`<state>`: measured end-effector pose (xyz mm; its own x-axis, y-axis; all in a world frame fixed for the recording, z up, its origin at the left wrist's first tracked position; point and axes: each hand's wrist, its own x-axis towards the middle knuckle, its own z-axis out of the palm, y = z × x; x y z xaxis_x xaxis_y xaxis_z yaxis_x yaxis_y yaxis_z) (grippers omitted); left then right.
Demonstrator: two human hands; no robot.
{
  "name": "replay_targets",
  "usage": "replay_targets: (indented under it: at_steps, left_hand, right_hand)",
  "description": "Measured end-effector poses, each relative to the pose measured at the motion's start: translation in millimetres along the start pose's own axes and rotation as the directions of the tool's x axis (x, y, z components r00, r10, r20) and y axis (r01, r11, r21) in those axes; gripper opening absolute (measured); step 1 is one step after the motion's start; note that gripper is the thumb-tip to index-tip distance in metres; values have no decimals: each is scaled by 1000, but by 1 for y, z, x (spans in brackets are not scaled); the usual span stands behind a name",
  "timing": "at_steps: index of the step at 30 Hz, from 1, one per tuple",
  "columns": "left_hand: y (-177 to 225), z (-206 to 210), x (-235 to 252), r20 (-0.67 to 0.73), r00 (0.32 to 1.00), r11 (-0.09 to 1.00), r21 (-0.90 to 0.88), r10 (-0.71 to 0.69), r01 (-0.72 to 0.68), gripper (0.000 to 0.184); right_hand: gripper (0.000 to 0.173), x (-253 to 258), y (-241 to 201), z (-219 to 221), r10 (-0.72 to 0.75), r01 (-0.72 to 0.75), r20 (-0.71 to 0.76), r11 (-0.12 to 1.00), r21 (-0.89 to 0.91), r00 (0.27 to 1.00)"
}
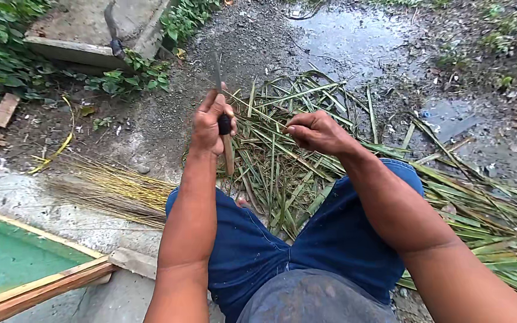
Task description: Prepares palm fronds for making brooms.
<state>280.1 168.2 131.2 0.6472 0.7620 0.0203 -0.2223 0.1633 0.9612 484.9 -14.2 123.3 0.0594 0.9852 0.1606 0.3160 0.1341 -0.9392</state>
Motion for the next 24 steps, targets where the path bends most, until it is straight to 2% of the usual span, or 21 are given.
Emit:
replay_targets:
  at_steps: [2,5,7,9,13,17,21,24]
  left_hand:
    - [3,3,-6,21,1000,1000,11,15,-16,35]
    - [-12,30,-24,224,971,990,123,-90,63,44]
    - [-22,43,-27,299,942,984,135,-154,118,44]
    - [-22,35,-18,271,955,990,106,-118,92,43]
    - [-8,17,-5,111,994,1000,4,-16,15,35]
    - [-11,25,-15,201,977,995,84,-72,56,39]
    - [2,5,0,71,997,999,49,-7,4,36]
    - [-1,18,-9,123,992,996,86,-26,15,38]
  right_hand:
    - [27,-1,0,0,16,-16,13,1000,6,1000]
    - [29,0,0,3,25,-26,17,999,38,1000]
    - [29,1,0,3,28,-29,13,998,51,1000]
    - [28,0,0,1,20,-22,28,998,61,999]
    - [28,0,2,-1,6,-9,73,999,32,997]
    - [27,0,3,-5,2,-1,53,1000,-17,999]
    - [24,-3,2,-10,-6,7,16,996,-93,1000]
    - [24,-1,3,-9,-3,4,13,998,-66,1000]
